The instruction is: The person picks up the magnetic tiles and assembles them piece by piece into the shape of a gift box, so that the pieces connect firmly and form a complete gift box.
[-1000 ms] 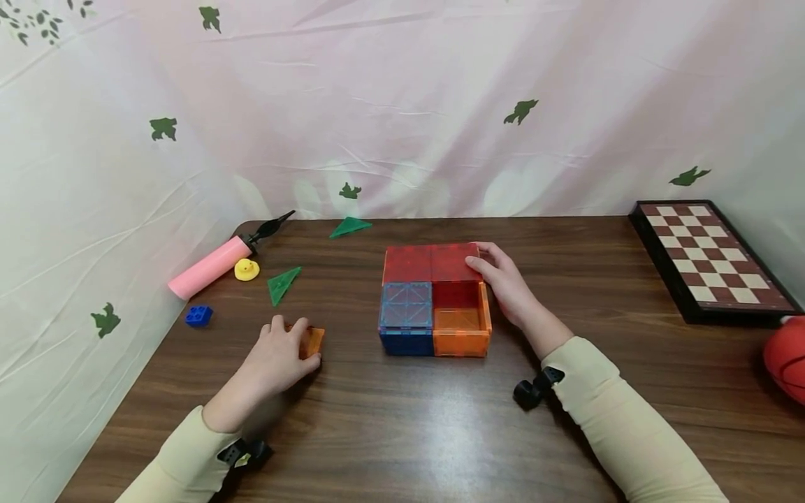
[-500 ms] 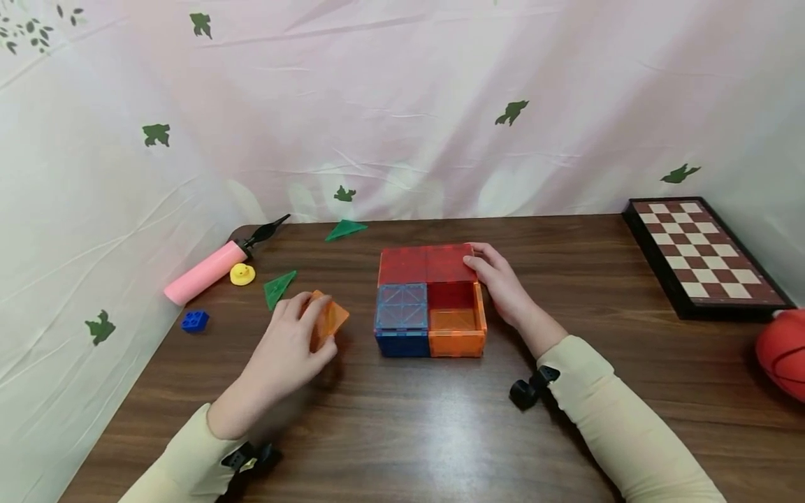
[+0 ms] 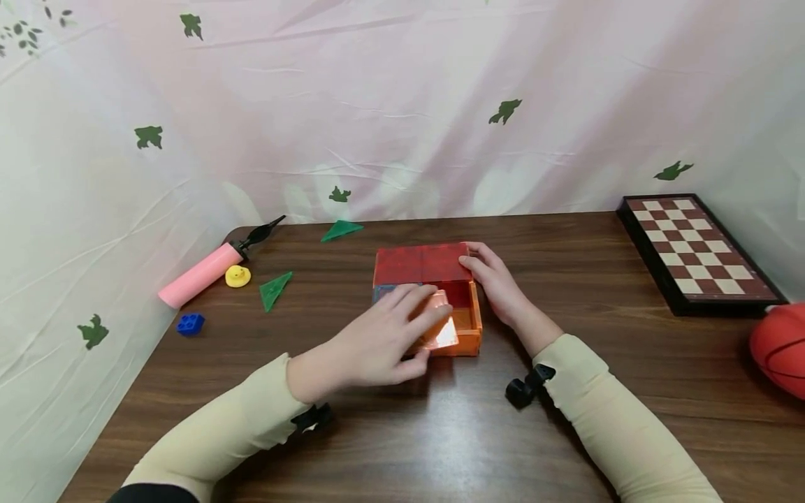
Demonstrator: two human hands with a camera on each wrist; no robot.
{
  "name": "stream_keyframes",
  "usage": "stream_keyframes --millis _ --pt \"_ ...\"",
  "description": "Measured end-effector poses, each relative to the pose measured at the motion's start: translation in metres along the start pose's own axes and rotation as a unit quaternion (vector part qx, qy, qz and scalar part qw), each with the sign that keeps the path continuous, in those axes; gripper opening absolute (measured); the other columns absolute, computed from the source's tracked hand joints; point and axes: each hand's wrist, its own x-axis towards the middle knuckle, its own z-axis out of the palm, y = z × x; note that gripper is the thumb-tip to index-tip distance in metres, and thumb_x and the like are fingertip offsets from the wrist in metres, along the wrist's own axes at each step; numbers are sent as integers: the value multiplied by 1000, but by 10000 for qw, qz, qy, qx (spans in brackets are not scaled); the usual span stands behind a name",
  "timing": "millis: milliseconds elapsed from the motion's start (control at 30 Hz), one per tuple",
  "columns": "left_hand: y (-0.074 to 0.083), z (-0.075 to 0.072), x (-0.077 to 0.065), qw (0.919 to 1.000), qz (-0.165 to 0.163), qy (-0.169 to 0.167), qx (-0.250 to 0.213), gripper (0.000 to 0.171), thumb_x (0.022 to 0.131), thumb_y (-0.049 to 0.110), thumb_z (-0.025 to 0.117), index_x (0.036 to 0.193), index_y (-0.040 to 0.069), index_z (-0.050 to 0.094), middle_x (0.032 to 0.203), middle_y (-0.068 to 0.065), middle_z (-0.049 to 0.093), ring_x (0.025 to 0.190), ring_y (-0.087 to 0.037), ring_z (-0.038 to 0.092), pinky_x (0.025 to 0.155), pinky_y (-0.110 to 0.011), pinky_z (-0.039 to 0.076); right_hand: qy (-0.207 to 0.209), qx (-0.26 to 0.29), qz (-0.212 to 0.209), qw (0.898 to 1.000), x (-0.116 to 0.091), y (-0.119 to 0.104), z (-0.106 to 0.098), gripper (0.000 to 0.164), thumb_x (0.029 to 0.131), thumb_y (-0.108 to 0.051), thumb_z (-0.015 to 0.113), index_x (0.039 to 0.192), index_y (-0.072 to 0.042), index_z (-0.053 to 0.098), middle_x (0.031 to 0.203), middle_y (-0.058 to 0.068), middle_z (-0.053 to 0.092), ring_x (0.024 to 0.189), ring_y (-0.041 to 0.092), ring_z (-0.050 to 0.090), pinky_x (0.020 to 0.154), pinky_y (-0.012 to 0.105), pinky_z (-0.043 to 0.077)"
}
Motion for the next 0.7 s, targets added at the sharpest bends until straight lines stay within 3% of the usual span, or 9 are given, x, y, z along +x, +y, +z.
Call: stream_keyframes --millis 233,400,700 --pt "-6 14 32 9989 332 -273 -188 58 91 30 59 145 10 52 141 -16 50 129 -29 46 113 -33 35 -4 220 -107 9997 2 1 1 44 109 -25 48 147 -4 40 131 5 53 110 14 58 92 23 51" --pt "-12 20 41 9973 262 -630 -267 59 95 33 57 149 12 50 148 -16 46 135 -28 41 115 -33 32 59 166 -123 9998 4 1 2 43 108 -24 48 146 -4 42 129 5 53 108 14 58 91 23 51" --pt "-19 24 46 9939 175 -899 -611 59 95 29 56 151 13 47 151 -14 43 137 -27 37 114 -30 32 66 145 -128 9998 3 2 0 44 108 -25 49 146 -3 41 128 5 54 108 14 57 92 22 50"
